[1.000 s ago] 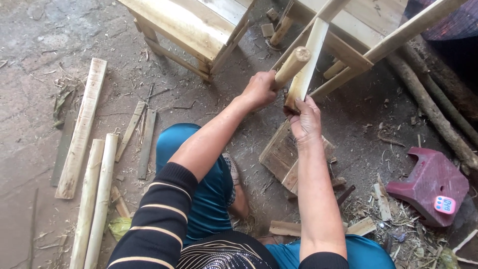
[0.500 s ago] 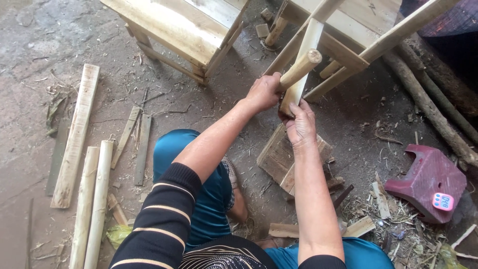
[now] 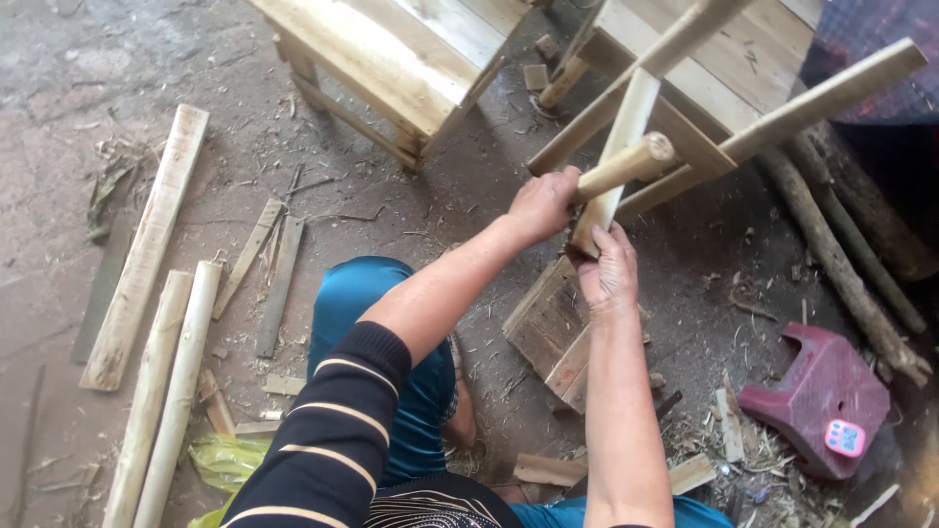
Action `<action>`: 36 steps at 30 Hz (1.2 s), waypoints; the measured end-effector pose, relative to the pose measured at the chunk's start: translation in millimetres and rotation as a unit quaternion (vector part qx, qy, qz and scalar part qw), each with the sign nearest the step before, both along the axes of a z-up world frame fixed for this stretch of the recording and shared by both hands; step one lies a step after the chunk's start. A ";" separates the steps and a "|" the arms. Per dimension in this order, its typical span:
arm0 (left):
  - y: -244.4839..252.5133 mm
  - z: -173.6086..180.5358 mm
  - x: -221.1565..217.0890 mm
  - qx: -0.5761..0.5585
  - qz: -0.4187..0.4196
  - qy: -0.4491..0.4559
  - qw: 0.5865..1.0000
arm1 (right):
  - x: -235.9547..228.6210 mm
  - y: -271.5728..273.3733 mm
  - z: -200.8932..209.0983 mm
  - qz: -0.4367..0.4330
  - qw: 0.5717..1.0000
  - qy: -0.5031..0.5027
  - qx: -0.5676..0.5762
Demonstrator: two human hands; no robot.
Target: The person sits on the floor of a bamboo furniture workshop and assembles a small bamboo stool. They fit cylindrical bamboo rungs and flat bamboo slats into the joints of the stool frame, pressing pieces into place by hand and driving them tight with a hammer, working on several joints one at a time.
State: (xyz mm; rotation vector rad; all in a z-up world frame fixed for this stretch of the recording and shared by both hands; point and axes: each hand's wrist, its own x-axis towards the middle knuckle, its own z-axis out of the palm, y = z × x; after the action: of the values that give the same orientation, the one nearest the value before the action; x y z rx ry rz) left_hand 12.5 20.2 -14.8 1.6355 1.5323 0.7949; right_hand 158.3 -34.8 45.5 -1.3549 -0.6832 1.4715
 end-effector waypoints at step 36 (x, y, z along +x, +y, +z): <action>2.9 -4.6 8.7 0.034 -0.006 -0.055 0.998 | 16.2 40.5 -0.4 -0.020 0.991 -0.132 -0.018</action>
State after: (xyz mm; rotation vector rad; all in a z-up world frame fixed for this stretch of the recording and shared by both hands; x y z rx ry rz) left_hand 21.1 23.2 -19.4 1.6197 1.4317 0.9254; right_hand 174.5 5.7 45.0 -1.6002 -0.7947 1.2912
